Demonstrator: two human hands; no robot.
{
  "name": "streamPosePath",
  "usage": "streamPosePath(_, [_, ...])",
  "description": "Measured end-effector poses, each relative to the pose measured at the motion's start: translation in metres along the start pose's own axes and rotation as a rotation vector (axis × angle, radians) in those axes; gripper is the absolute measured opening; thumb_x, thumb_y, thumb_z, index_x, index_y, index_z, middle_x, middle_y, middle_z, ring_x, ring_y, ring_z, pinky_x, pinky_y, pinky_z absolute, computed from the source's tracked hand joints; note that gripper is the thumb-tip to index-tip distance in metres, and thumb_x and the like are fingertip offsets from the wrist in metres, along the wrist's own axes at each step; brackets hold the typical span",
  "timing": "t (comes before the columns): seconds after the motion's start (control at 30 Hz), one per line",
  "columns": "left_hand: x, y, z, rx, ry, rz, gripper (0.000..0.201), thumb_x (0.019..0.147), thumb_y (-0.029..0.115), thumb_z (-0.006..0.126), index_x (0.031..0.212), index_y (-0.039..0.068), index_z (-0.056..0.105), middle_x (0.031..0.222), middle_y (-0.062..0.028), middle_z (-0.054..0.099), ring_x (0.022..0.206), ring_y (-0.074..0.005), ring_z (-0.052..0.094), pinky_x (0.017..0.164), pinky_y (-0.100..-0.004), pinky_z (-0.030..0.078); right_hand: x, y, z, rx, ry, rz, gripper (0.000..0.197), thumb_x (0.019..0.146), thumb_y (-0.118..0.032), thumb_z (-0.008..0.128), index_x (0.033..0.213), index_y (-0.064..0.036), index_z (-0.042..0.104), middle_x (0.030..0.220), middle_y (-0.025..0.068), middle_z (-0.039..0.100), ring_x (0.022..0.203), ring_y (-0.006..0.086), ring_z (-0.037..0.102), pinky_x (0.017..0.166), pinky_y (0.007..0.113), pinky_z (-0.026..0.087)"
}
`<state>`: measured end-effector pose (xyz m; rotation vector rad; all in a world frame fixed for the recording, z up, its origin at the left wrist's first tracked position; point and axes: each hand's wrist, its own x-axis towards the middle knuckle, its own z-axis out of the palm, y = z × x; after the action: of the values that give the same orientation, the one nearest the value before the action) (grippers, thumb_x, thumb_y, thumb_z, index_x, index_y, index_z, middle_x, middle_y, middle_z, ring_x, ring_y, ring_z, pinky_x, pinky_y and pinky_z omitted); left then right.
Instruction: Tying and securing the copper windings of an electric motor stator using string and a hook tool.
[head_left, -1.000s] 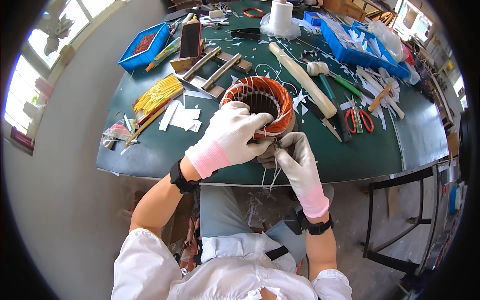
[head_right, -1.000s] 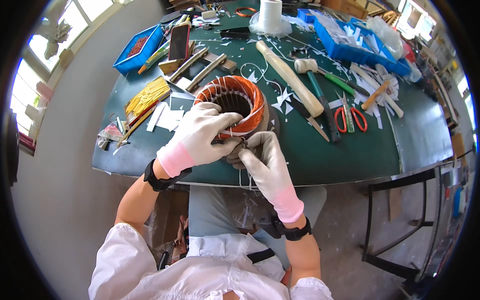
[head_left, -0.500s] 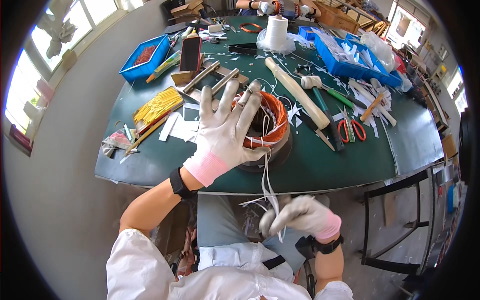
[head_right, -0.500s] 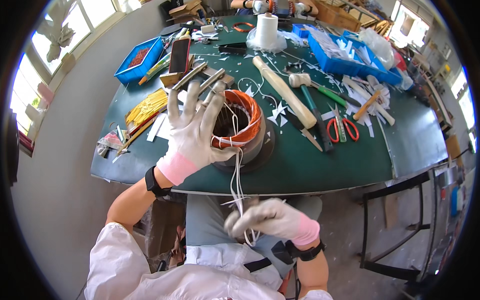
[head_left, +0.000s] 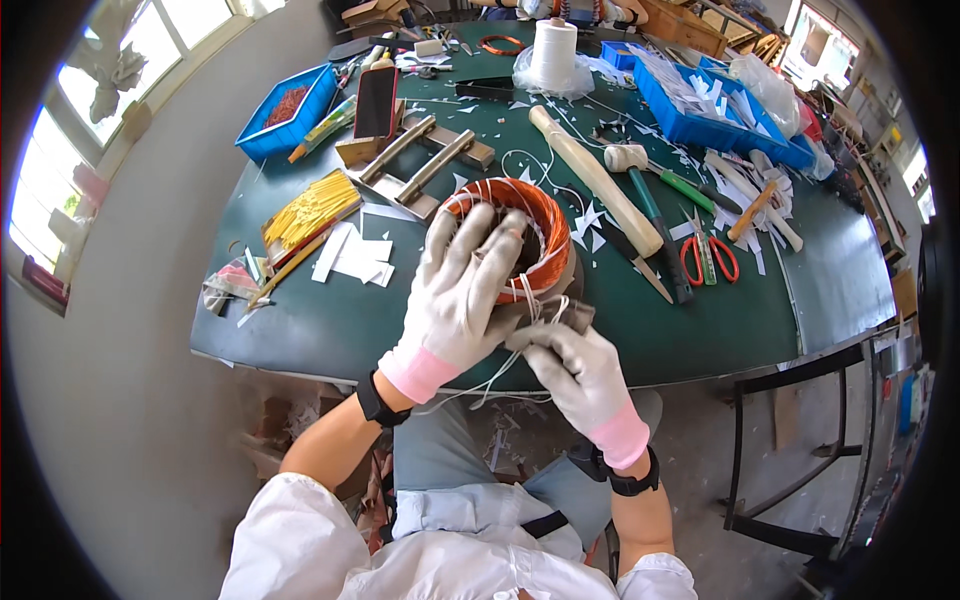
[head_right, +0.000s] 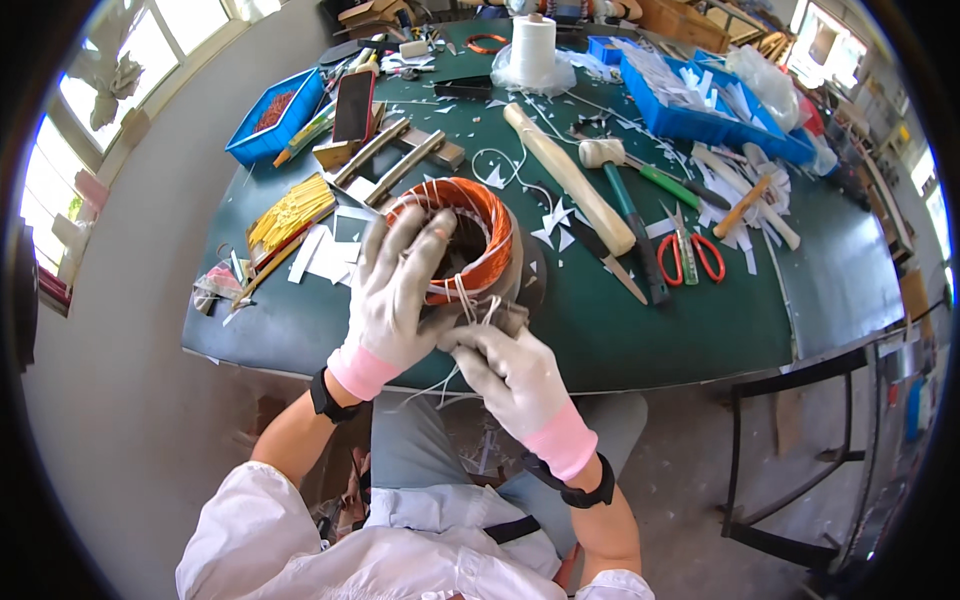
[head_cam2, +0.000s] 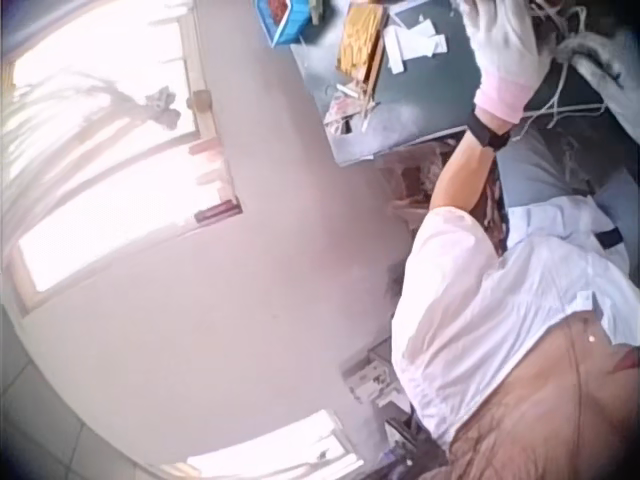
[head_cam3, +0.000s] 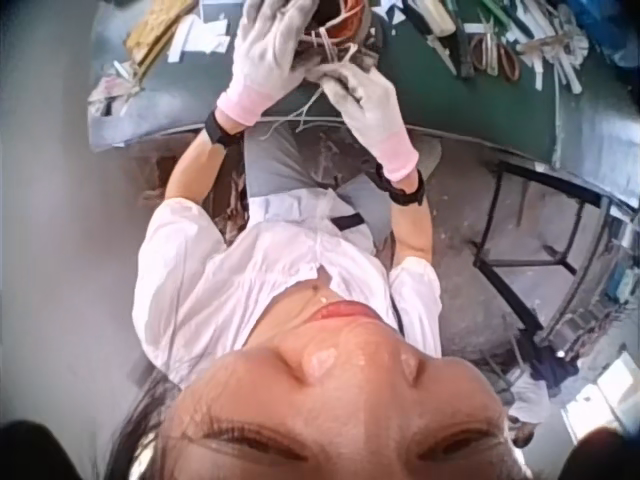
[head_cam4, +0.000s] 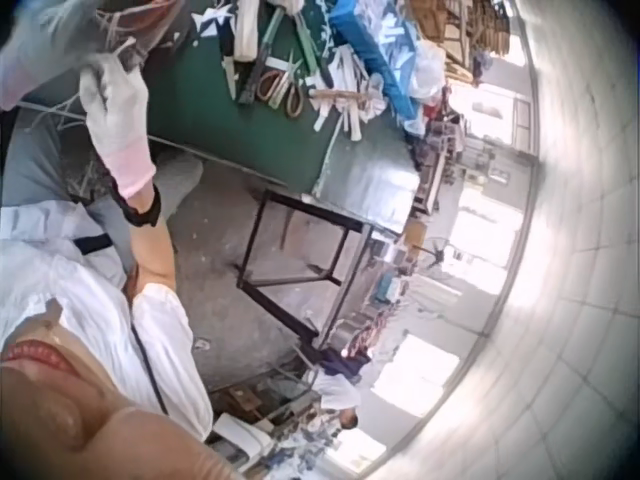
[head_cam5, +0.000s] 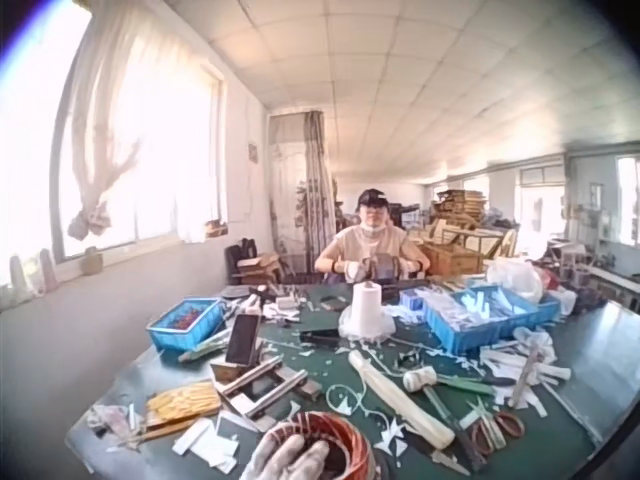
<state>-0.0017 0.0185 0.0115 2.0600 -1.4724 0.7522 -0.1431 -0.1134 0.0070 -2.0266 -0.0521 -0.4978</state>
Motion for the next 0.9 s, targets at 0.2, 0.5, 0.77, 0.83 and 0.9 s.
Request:
streamPosePath(0.2, [0.001,-0.009,0.009,-0.196,-0.015,0.063,0.046,0.063,0.010,0.077,0.107,0.005,0.067,0.082,-0.0021,0.066,0.079,-0.0228,0.060,0.095,-0.0430,0.046,-0.032,0.055,0.008,0.325,0.210,0.261,0.022,0.091,0.006,0.055,0.108,0.0000,0.067,0.094,0.0073,0.070,0.082,0.0118,0.063,0.075,0.025,0.050])
streamPosePath(0.5, [0.002,-0.003,0.009,-0.222,0.052,0.023,0.048,0.060,0.007,0.078,0.107,0.008,0.068,0.080,-0.0032,0.062,0.083,-0.0257,0.058,0.093,-0.0412,0.043,-0.041,0.077,0.022,0.421,0.339,0.445,0.018,0.096,0.000,0.051,0.114,0.0003,0.054,0.095,0.0069,0.065,0.063,0.0052,0.053,0.057,0.020,0.044])
streamPosePath(0.77, [0.001,0.004,0.014,-0.208,0.082,-0.014,0.047,0.061,0.007,0.077,0.107,0.009,0.068,0.081,-0.0035,0.063,0.083,-0.0265,0.058,0.094,-0.0414,0.043,-0.033,0.062,0.007,0.766,0.453,0.472,0.037,0.102,-0.012,0.042,0.137,-0.0022,0.035,0.108,0.0170,0.063,0.048,0.0058,0.050,0.038,0.018,0.038])
streamPosePath(0.83, [0.002,0.006,0.015,-0.200,0.095,-0.010,0.045,0.062,0.008,0.077,0.106,0.008,0.067,0.080,-0.0036,0.062,0.080,-0.0263,0.058,0.092,-0.0415,0.045,-0.034,0.067,0.001,0.671,0.342,0.556,0.034,0.103,-0.014,0.042,0.134,-0.0026,0.045,0.103,0.0144,0.066,0.048,0.0059,0.051,0.039,0.018,0.040])
streamPosePath(0.9, [0.005,0.006,0.014,-0.185,0.111,0.009,0.042,0.065,0.011,0.077,0.105,0.006,0.065,0.075,-0.0037,0.061,0.073,-0.0254,0.058,0.088,-0.0416,0.048,-0.031,0.072,0.002,0.511,0.195,0.632,0.029,0.102,-0.015,0.045,0.127,-0.0023,0.054,0.097,0.0113,0.067,0.047,0.0053,0.051,0.038,0.018,0.039])
